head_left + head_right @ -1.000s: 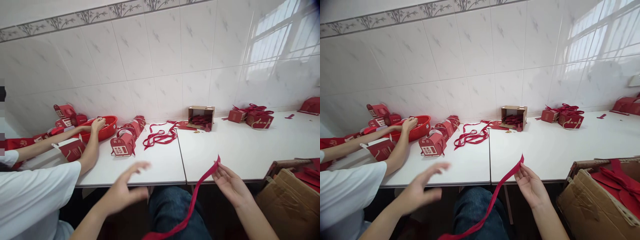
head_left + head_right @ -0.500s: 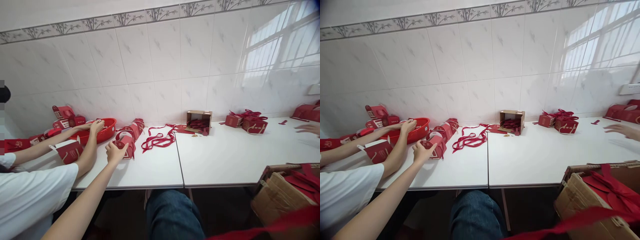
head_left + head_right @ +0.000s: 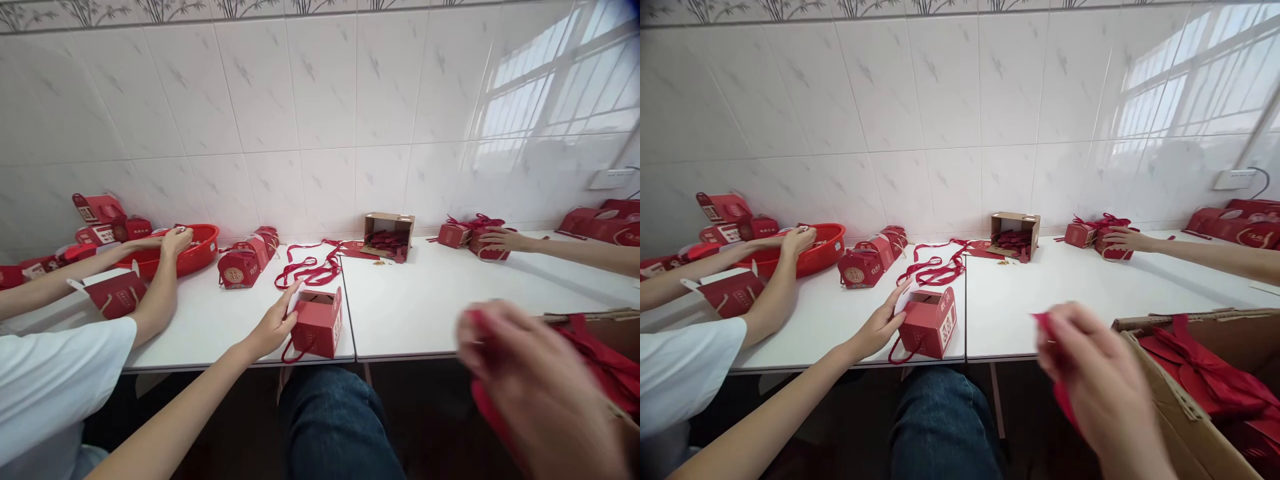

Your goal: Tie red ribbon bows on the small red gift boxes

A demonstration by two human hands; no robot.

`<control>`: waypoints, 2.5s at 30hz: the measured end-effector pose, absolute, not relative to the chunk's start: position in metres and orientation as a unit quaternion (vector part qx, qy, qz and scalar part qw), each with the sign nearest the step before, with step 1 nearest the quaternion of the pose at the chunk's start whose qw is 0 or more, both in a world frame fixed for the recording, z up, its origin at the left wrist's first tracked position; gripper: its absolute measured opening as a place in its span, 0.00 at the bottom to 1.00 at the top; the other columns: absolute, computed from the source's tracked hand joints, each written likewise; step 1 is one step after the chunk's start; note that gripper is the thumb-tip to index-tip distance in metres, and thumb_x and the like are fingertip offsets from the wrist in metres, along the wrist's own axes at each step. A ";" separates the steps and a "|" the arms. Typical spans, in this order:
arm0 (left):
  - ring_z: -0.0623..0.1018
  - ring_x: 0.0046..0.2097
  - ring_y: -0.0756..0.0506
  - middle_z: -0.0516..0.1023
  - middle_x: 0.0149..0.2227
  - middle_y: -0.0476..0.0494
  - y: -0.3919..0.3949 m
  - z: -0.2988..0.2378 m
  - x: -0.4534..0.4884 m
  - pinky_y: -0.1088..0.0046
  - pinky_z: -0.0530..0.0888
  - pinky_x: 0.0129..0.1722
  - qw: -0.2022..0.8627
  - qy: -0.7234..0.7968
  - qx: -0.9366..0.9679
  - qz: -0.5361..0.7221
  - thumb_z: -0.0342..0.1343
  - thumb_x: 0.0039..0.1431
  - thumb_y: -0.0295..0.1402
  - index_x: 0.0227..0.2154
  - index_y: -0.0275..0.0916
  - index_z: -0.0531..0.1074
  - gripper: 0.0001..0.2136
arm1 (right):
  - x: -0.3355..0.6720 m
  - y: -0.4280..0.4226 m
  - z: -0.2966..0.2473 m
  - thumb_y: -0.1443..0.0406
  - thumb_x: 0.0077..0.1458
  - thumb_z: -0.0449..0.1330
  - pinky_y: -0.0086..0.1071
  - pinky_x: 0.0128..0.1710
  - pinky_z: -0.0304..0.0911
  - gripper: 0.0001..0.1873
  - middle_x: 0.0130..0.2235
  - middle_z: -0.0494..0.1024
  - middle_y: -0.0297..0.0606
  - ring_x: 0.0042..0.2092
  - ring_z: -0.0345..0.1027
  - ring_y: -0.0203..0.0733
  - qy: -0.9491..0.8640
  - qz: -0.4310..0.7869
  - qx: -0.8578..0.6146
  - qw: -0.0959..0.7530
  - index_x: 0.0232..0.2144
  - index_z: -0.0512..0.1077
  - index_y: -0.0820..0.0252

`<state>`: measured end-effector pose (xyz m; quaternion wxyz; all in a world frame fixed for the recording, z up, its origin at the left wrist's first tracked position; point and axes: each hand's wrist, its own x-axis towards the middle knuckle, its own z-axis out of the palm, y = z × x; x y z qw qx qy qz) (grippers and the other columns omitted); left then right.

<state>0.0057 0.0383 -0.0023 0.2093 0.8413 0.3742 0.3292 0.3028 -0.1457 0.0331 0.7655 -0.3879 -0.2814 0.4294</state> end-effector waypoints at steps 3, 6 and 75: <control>0.60 0.62 0.43 0.62 0.60 0.41 0.042 -0.002 0.016 0.59 0.56 0.62 0.185 0.349 0.860 0.324 0.40 0.58 0.28 0.58 0.40 0.59 0.23 | 0.273 -0.101 0.029 0.55 0.45 0.65 0.23 0.18 0.51 0.16 0.23 0.67 0.33 0.23 0.57 0.31 -0.420 0.486 -0.403 0.652 0.21 0.69 0.61; 0.61 0.62 0.43 0.69 0.54 0.43 0.045 -0.002 0.020 0.59 0.60 0.60 0.155 0.349 0.865 0.326 0.39 0.57 0.26 0.48 0.40 0.69 0.19 | 0.252 -0.069 0.013 0.53 0.45 0.63 0.24 0.19 0.51 0.18 0.24 0.68 0.33 0.25 0.58 0.32 -0.433 0.489 -0.435 0.620 0.20 0.66 0.61; 0.64 0.60 0.44 0.61 0.61 0.47 0.040 -0.010 0.022 0.65 0.64 0.59 0.112 0.338 0.893 0.276 0.42 0.57 0.23 0.45 0.43 0.75 0.20 | 0.267 -0.063 0.048 0.69 0.49 0.64 0.36 0.39 0.68 0.13 0.31 0.79 0.35 0.36 0.72 0.39 -0.642 0.391 -0.170 0.637 0.38 0.75 0.52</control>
